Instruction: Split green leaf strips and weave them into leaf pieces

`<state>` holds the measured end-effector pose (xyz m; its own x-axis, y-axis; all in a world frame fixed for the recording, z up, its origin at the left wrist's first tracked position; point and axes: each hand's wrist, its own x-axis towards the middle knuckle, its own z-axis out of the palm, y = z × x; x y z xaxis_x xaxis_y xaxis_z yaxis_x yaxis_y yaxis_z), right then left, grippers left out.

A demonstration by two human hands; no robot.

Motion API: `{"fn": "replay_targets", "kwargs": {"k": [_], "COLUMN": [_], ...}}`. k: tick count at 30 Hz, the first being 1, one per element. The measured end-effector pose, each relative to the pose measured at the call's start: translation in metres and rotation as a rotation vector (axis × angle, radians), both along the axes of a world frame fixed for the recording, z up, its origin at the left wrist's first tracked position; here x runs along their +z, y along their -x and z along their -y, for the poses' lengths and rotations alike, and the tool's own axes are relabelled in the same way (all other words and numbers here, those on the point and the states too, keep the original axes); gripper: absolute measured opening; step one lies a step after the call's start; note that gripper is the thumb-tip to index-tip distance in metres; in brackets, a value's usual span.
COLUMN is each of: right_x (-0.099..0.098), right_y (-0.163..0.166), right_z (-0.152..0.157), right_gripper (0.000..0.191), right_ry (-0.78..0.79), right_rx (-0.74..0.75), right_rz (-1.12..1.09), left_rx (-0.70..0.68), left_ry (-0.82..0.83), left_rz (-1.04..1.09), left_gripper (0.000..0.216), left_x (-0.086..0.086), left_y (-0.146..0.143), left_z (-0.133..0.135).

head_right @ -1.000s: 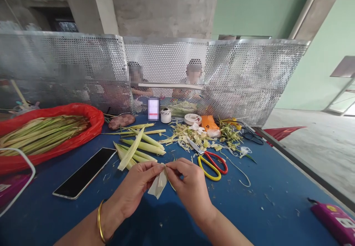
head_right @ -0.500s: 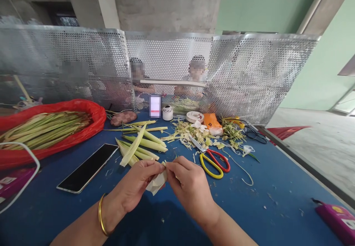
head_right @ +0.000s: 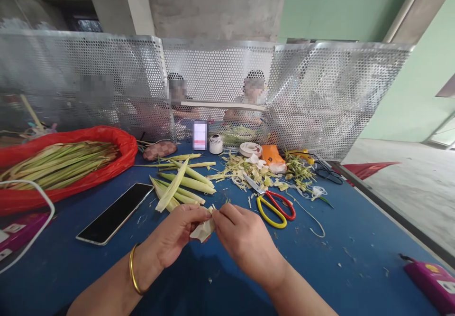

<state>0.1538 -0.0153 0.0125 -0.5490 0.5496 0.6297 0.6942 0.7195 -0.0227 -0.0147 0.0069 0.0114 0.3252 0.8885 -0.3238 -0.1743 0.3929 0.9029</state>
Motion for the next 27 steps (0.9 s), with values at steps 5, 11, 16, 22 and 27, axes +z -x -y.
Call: {"fn": "replay_targets", "kwargs": {"k": [5, 11, 16, 22, 27], "right_x": [-0.005, -0.005, -0.007, -0.007, -0.007], "right_y": [-0.003, -0.003, 0.0, 0.006, 0.007], "right_z": [-0.001, -0.001, -0.006, -0.009, -0.007], "right_gripper": [0.022, 0.02, 0.023, 0.018, 0.017], "right_ry": [-0.041, -0.105, 0.228, 0.865, 0.901], "right_rx": [-0.003, 0.0, 0.02, -0.006, -0.052], "right_rz": [0.079, 0.148, -0.389, -0.997, -1.072], "left_rx": [-0.001, 0.04, 0.061, 0.048, 0.04], "left_ry": [0.003, -0.037, -0.12, -0.389, -0.536], "left_rz": [-0.017, -0.092, -0.055, -0.247, -0.386], "left_gripper": [0.022, 0.031, 0.03, 0.023, 0.023], "left_x": [0.004, 0.006, 0.007, 0.009, 0.01], "left_y": [0.0, -0.002, -0.005, -0.003, -0.002], "left_z": [0.001, 0.002, 0.002, 0.003, 0.005]}}
